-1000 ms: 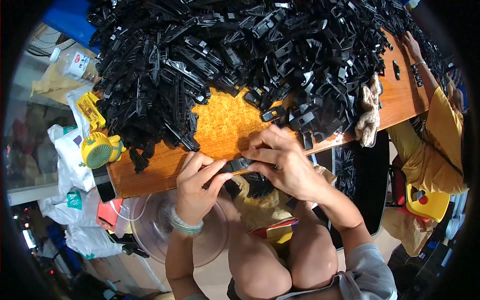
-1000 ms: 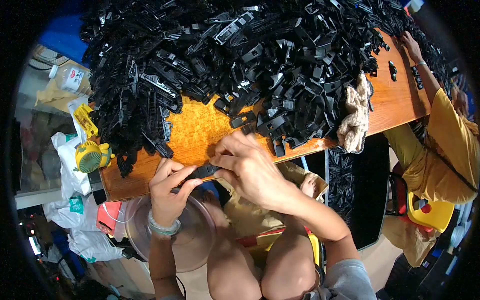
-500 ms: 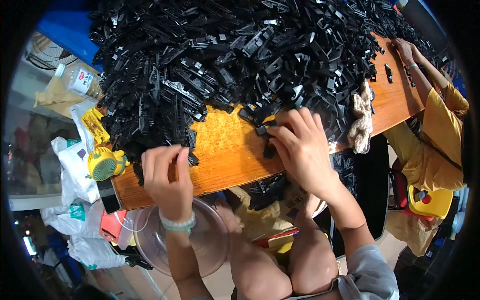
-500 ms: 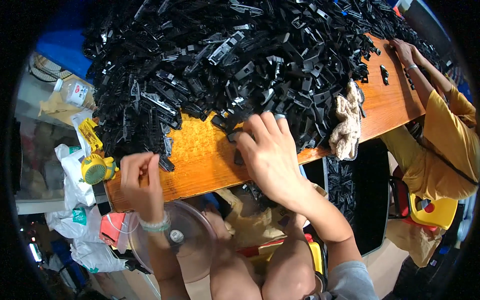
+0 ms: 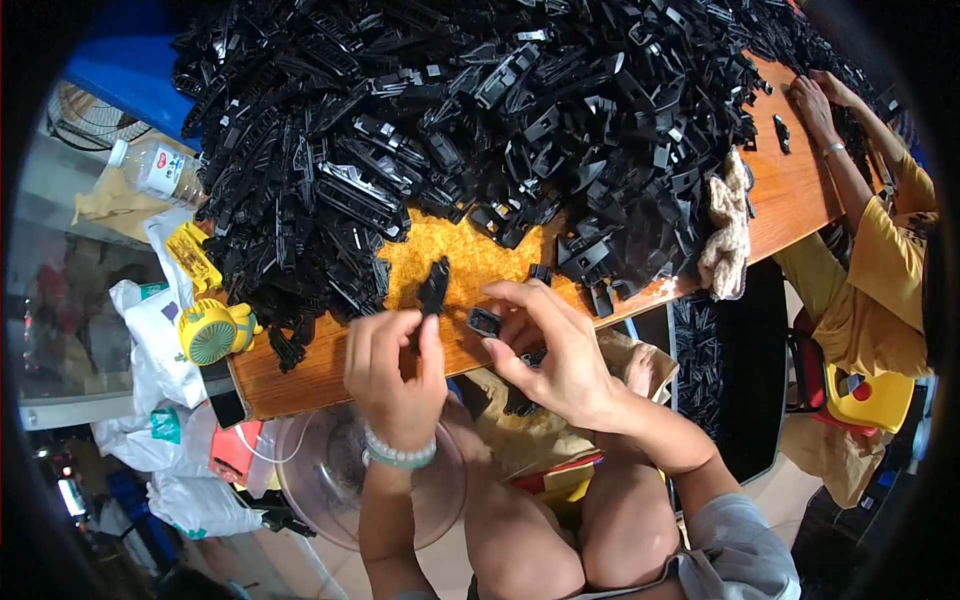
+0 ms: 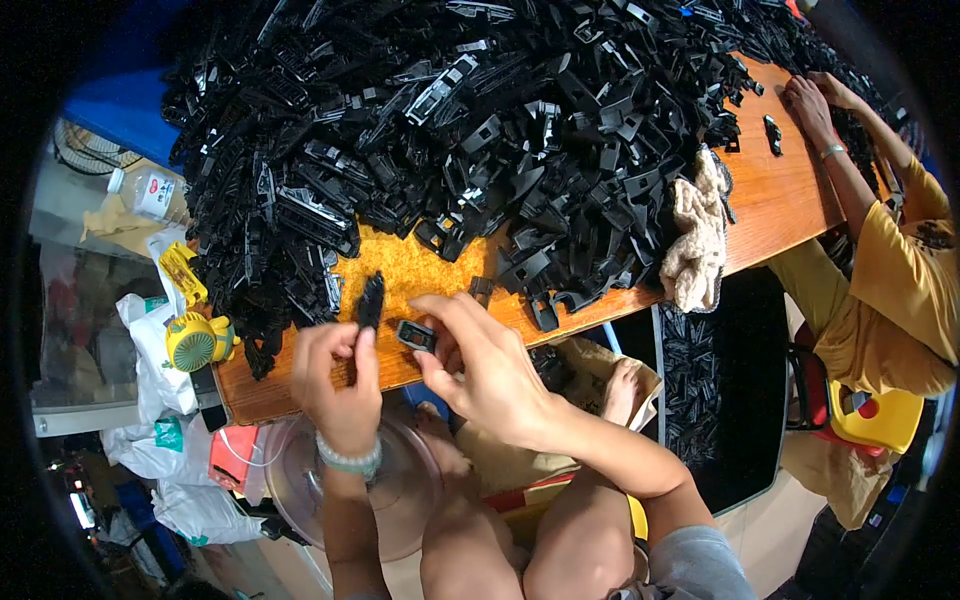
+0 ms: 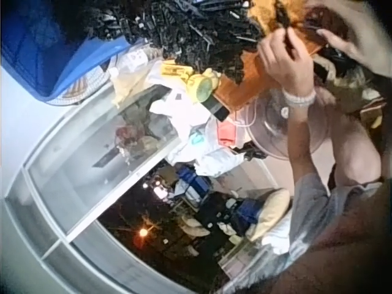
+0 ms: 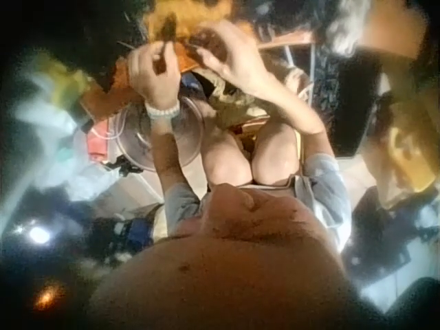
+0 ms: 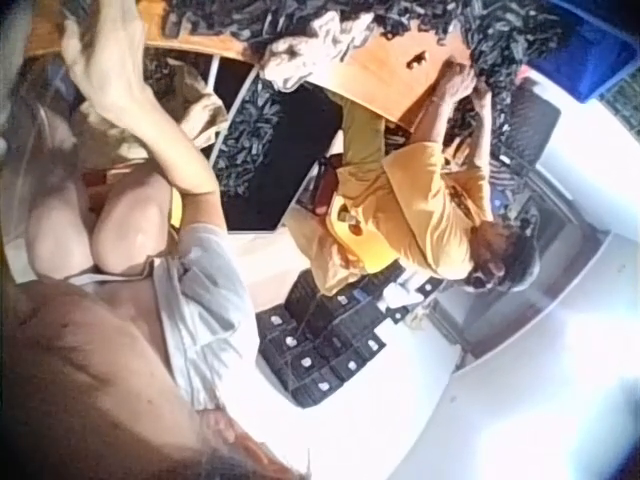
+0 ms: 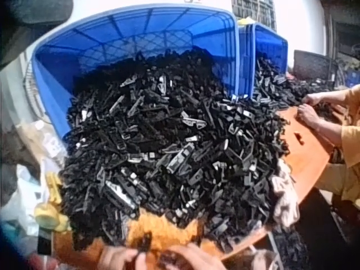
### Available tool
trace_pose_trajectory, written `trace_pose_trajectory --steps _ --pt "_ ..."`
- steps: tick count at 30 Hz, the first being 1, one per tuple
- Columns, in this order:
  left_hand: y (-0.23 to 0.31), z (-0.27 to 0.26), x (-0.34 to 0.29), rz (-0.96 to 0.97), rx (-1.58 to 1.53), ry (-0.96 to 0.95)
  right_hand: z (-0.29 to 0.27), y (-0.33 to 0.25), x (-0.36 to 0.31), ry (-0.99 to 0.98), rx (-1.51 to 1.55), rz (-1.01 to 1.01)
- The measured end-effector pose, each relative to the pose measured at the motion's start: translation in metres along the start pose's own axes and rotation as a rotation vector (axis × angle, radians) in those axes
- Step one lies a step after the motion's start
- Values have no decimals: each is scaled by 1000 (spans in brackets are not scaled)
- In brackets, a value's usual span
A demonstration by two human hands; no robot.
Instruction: The person assembles plastic components by picking pieces from a pile and fitting small plastic parts onto plastic frames by hand.
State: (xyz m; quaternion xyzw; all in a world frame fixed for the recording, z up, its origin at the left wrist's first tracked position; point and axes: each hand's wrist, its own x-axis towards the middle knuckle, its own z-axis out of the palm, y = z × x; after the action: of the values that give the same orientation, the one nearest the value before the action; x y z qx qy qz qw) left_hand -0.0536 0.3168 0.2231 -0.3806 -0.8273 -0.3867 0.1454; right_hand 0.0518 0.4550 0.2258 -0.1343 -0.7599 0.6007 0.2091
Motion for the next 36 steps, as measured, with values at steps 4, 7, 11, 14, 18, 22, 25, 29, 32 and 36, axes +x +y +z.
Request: trace_pose_trajectory --steps 4,7,11,14,18,22,25,29,32,36 --pt "1 -17 -25 -272 -292 -73 6 16 -9 55 -133 -157" --pt "-3 -38 -38 -335 -386 -67 9 11 -9 37 -229 -198" --pt "-18 -79 -85 -882 -901 -55 7 24 -9 80 -284 -204" --pt "-60 -100 -144 -1128 -840 -47 11 15 -8 81 -320 -212" --pt "-92 -95 -206 -1209 -686 6 12 14 -6 44 -333 -173" --pt "-116 -79 -241 -1198 -559 41 10 19 -6 68 -331 -200" --pt "-143 -73 -250 -820 134 -93 8 18 -6 78 -344 -159" --pt "-187 -74 -264 -1066 229 -296 9 10 -9 73 -356 -177" --pt "-212 -75 -295 -857 581 -343 10 6 -13 41 -362 -107" --pt "-183 -55 -228 -1176 136 -280 4 23 -4 86 -357 -180"
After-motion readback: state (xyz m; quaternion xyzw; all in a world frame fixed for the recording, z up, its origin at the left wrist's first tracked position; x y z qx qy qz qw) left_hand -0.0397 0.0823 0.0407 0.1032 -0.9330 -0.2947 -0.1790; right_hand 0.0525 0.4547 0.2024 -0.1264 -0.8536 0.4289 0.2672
